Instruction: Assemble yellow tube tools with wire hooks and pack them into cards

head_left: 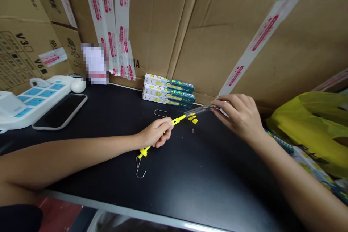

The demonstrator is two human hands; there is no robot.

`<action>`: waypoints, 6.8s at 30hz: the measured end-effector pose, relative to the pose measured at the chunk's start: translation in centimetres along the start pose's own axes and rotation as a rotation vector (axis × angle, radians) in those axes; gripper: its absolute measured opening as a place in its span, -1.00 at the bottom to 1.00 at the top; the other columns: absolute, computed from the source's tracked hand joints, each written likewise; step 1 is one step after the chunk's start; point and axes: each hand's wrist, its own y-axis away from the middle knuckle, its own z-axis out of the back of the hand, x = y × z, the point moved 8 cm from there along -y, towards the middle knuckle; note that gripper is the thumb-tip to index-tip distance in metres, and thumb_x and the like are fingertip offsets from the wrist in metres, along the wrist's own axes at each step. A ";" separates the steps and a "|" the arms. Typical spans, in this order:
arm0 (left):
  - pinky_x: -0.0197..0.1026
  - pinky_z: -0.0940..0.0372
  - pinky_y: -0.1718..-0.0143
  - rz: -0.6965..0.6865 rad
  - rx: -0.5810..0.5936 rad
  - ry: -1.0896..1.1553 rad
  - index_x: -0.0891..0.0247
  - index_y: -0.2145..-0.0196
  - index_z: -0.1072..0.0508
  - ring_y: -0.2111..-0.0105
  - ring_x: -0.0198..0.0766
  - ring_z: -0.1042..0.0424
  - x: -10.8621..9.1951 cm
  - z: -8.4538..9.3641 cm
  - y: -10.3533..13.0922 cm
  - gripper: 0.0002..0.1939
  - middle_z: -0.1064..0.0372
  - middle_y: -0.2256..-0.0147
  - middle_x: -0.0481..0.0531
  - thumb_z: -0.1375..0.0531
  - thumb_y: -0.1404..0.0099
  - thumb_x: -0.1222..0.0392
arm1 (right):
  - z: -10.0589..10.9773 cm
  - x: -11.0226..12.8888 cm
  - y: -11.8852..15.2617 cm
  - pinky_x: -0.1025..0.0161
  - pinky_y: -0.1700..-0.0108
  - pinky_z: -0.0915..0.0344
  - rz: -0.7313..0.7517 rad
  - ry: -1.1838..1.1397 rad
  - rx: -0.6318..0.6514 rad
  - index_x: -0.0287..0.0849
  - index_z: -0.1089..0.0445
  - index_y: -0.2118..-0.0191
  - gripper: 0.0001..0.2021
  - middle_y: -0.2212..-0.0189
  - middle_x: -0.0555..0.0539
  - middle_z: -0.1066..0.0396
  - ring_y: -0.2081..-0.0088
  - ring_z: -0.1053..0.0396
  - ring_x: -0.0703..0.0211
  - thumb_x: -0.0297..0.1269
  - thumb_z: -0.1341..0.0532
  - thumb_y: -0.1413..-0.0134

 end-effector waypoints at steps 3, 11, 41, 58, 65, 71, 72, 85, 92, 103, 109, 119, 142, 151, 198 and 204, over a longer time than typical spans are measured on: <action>-0.50 0.08 0.83 0.011 0.019 -0.014 0.24 0.45 -0.11 0.79 -0.55 -0.07 0.1 -0.2 0.0 -0.70 -0.04 0.62 -0.22 0.11 -0.39 0.05 | 0.7 1.2 -0.2 0.14 0.15 -0.18 0.050 0.039 -0.047 -0.12 -0.35 0.13 -0.84 0.21 -0.12 -0.45 0.20 -0.31 0.07 -0.29 -0.18 -0.15; -0.48 0.08 0.78 0.046 0.064 0.039 0.22 0.36 -0.11 0.77 -0.52 0.09 0.4 -0.7 0.0 -0.75 0.02 0.69 -0.26 0.15 -0.40 0.04 | 1.7 4.2 0.2 0.03 -0.01 -0.20 0.080 -0.007 -0.077 0.01 -0.37 0.14 -0.82 0.16 -0.04 -0.47 0.12 -0.35 0.09 -0.38 -0.18 -0.14; -0.46 0.17 0.84 0.063 0.348 -0.022 0.21 0.31 -0.10 0.85 -0.55 0.06 -0.2 -2.7 0.6 -0.70 -0.22 0.62 -0.20 0.18 -0.41 -0.06 | -3.1 4.0 1.8 0.01 -0.08 -0.24 -0.852 -1.465 -0.159 0.00 -0.21 0.05 -0.65 0.07 -0.11 -0.30 -0.01 -0.29 0.06 -0.25 -0.25 -0.03; -0.45 0.06 0.86 0.012 0.019 -0.063 0.22 0.28 -0.14 0.80 -0.50 -0.13 0.0 -1.4 0.1 -0.47 -0.23 0.50 -0.15 0.21 -0.27 -0.32 | -3.8 11.3 1.5 0.26 0.29 -0.35 -0.756 -1.844 0.323 -0.12 -0.39 0.20 -0.79 0.30 -0.05 -0.39 0.30 -0.35 0.20 -0.19 -0.28 -0.03; -0.43 -0.06 0.82 0.003 -0.068 -0.099 0.25 0.35 -0.17 0.77 -0.49 -0.12 0.0 -1.1 0.1 -0.46 -0.12 0.60 -0.19 0.17 -0.26 -0.34 | -3.8 15.1 1.2 0.44 0.72 -0.22 -0.698 -2.104 0.494 -0.07 -0.17 0.12 -0.73 0.32 -0.05 -0.39 0.51 -0.42 0.26 -0.16 -0.20 -0.10; -0.41 -0.10 0.81 -0.018 -0.081 -0.061 0.25 0.40 -0.14 0.77 -0.49 -0.12 0.0 -1.2 0.0 -0.46 -0.12 0.61 -0.17 0.16 -0.26 -0.33 | -4.1 16.4 1.5 0.43 0.73 -0.30 -0.772 -2.256 0.529 -0.04 -0.07 0.18 -0.77 0.28 -0.01 -0.40 0.63 -0.42 0.33 -0.14 -0.15 -0.15; -0.42 -0.10 0.81 -0.025 -0.078 -0.050 0.25 0.39 -0.14 0.77 -0.49 -0.12 0.0 -1.3 0.0 -0.47 -0.12 0.62 -0.18 0.16 -0.27 -0.32 | -4.2 16.3 1.6 0.42 0.72 -0.32 -0.792 -2.263 0.518 -0.03 -0.06 0.19 -0.76 0.30 0.01 -0.40 0.65 -0.40 0.35 -0.14 -0.15 -0.15; -0.28 -0.32 0.51 0.130 0.131 0.094 0.27 0.23 -0.21 0.56 -0.34 -0.42 0.8 -2.2 0.1 -0.54 -0.39 0.50 -0.01 0.05 -0.29 -0.23 | -4.9 5.2 1.5 0.51 0.86 0.00 -1.050 -1.906 0.164 -0.04 -0.05 0.24 -0.77 0.41 0.09 -0.38 0.75 -0.18 0.41 -0.19 -0.16 -0.06; -0.27 -0.33 0.38 0.107 0.206 0.047 0.33 0.34 -0.35 0.43 -0.35 -0.43 0.8 -2.8 0.3 -0.57 -0.39 0.44 0.01 -0.10 -0.24 -0.17 | -5.3 2.2 1.5 0.50 0.84 0.05 -1.089 -1.795 0.078 -0.05 -0.04 0.30 -0.79 0.44 0.10 -0.39 0.76 -0.13 0.42 -0.25 -0.15 -0.01; -0.33 -0.31 0.47 0.109 0.157 0.038 0.35 0.37 -0.39 0.53 -0.40 -0.42 1.3 -2.6 0.3 -0.67 -0.38 0.53 -0.05 -0.13 -0.26 -0.03 | -5.3 4.9 1.4 0.39 0.76 -0.23 -1.014 -1.832 0.241 -0.13 -0.18 0.24 -0.75 0.45 0.02 -0.42 0.70 -0.27 0.34 -0.17 -0.22 -0.02; -0.32 -0.34 0.43 0.091 0.101 0.077 0.37 0.37 -0.44 0.49 -0.38 -0.46 1.2 -2.1 0.1 -0.66 -0.47 0.48 0.03 -0.17 -0.24 -0.02 | -5.3 6.8 1.4 0.37 0.71 -0.32 -0.899 -1.843 0.337 -0.17 -0.23 0.21 -0.74 0.45 -0.01 -0.41 0.64 -0.34 0.31 -0.15 -0.23 -0.04; -0.33 -0.35 0.41 0.052 0.092 0.076 0.38 0.33 -0.48 0.47 -0.37 -0.47 1.1 -2.1 0.0 -0.64 -0.50 0.44 0.07 -0.18 -0.22 -0.04 | -5.3 7.6 1.5 0.39 0.68 -0.35 -0.826 -1.826 0.340 -0.19 -0.29 0.21 -0.77 0.45 0.01 -0.32 0.58 -0.32 0.34 -0.17 -0.23 -0.07; -0.36 -0.33 0.54 0.023 0.022 -0.086 0.35 0.26 -0.47 0.52 -0.38 -0.45 0.8 -1.6 0.5 -0.68 -0.44 0.45 0.02 -0.11 -0.28 0.02 | -5.5 8.1 1.8 0.40 0.67 -0.33 -0.846 -1.817 0.348 -0.18 -0.27 0.20 -0.73 0.55 0.08 -0.27 0.60 -0.29 0.35 -0.14 -0.25 -0.04; -0.40 -0.27 0.54 -0.164 -0.090 -0.395 0.34 0.38 -0.49 0.53 -0.40 -0.42 -1.5 -1.4 1.5 -0.73 -0.43 0.47 0.00 -0.10 -0.29 0.12 | -5.1 8.1 1.8 0.38 0.70 -0.31 -0.865 -1.759 0.314 -0.17 -0.25 0.25 -0.73 0.63 0.11 -0.26 0.64 -0.26 0.33 -0.12 -0.26 -0.03; -0.31 -0.05 0.43 -0.188 -0.075 -0.390 0.24 0.36 -0.19 0.49 -0.40 -0.09 -1.9 -1.4 1.3 -0.71 -0.06 0.51 -0.15 0.06 -0.37 -0.02 | -5.3 9.1 1.9 0.44 0.67 -0.17 -0.810 -1.743 0.308 -0.16 -0.29 0.27 -0.71 0.51 0.08 -0.26 0.59 -0.20 0.38 -0.17 -0.33 0.08; -0.39 0.21 0.68 -0.139 -0.188 0.090 0.21 0.44 -0.07 0.67 -0.48 0.17 -1.0 1.5 0.0 -0.75 0.13 0.62 -0.23 0.07 -0.36 0.05 | -5.9 3.5 2.1 0.40 0.66 -0.13 -0.813 -1.531 0.186 -0.15 -0.26 0.17 -0.69 0.39 -0.03 -0.33 0.53 -0.26 0.31 -0.16 -0.27 0.02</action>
